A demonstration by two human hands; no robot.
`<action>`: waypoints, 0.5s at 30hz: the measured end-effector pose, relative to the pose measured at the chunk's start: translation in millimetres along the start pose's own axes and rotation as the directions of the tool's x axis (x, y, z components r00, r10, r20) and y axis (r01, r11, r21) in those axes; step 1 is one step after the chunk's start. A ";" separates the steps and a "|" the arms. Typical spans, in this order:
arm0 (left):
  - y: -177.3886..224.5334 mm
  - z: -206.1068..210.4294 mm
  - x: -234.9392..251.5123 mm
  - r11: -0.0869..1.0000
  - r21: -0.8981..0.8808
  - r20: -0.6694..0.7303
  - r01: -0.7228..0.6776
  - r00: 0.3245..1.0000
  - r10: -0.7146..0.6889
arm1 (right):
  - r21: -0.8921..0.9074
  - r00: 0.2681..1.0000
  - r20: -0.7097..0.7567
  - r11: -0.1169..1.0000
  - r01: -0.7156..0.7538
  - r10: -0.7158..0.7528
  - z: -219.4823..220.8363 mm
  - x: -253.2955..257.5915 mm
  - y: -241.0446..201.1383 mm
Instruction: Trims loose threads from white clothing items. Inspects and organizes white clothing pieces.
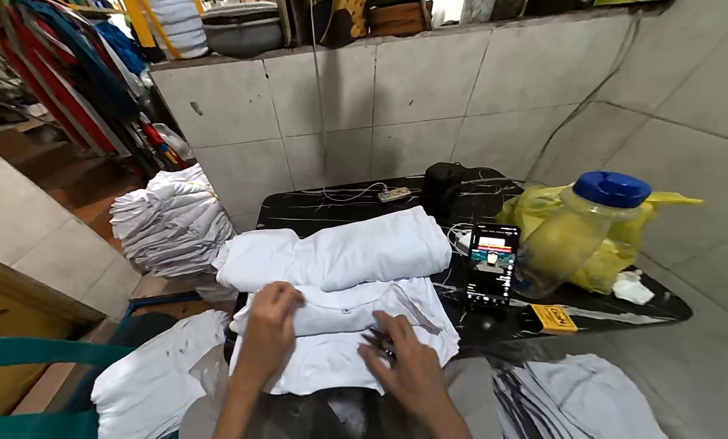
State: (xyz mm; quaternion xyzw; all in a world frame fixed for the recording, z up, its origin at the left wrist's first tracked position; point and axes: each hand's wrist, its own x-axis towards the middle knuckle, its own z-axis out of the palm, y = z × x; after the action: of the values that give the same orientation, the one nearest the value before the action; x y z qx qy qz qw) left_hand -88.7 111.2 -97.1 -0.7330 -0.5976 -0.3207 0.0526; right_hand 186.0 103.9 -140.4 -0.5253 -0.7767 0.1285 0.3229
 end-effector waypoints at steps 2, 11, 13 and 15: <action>-4.9 23.6 0.2 0.996 -0.058 0.160 -0.072 0.984 0.080 | -0.056 0.999 0.003 0.997 0.044 -0.044 9.9 -11.5 -12.9; -34.4 -21.0 -22.9 0.746 -0.656 0.068 0.116 0.993 -0.095 | -0.110 0.975 0.146 0.982 -0.152 0.167 -32.0 -41.0 -17.2; -30.6 -32.6 -46.2 0.866 -0.493 0.060 0.077 0.997 -0.055 | -0.087 0.976 0.157 0.986 -0.139 0.152 -34.7 -40.5 -17.2; -22.0 -39.2 -72.1 0.958 -0.286 0.184 0.029 0.983 0.025 | -0.071 0.988 0.126 0.994 -0.085 0.093 -32.4 -39.2 -20.0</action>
State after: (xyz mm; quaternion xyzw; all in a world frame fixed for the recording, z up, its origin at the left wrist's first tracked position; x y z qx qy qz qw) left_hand -130.5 38.6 -111.3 -0.7590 -0.5476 -0.3344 -0.1108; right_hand 201.4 55.8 -119.5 -0.5602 -0.7756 0.1510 0.2488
